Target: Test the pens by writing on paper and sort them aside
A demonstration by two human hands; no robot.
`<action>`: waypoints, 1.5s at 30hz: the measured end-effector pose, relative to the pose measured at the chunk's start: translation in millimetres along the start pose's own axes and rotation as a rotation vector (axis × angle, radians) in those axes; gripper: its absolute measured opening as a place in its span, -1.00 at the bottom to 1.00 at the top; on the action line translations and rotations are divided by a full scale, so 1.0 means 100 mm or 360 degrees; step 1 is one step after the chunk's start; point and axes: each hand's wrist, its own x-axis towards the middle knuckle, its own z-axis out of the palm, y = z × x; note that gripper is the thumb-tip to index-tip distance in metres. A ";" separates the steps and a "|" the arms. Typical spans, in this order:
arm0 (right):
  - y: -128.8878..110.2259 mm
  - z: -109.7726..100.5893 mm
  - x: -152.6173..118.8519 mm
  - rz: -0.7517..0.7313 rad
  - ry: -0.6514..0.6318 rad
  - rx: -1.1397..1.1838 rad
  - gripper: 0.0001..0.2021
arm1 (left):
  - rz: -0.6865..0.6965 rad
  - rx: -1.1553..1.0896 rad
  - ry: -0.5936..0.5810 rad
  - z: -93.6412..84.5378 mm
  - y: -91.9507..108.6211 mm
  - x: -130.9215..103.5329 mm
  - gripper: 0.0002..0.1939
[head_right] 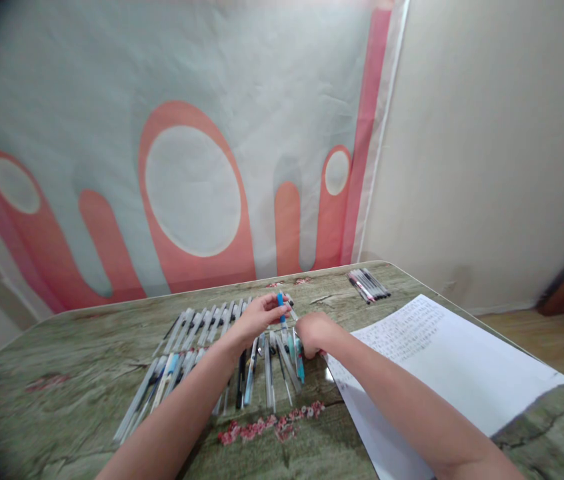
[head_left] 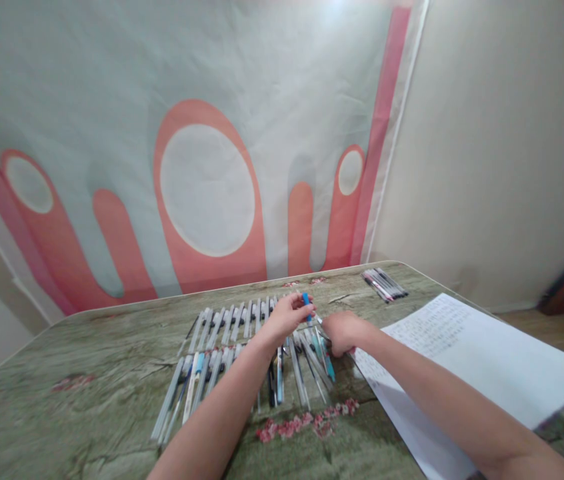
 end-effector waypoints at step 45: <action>0.41 -0.33 -0.15 -0.0437 0.1139 0.1478 -0.66 | 0.0377 0.0120 -0.0046 0.02 -0.01 0.00 -0.63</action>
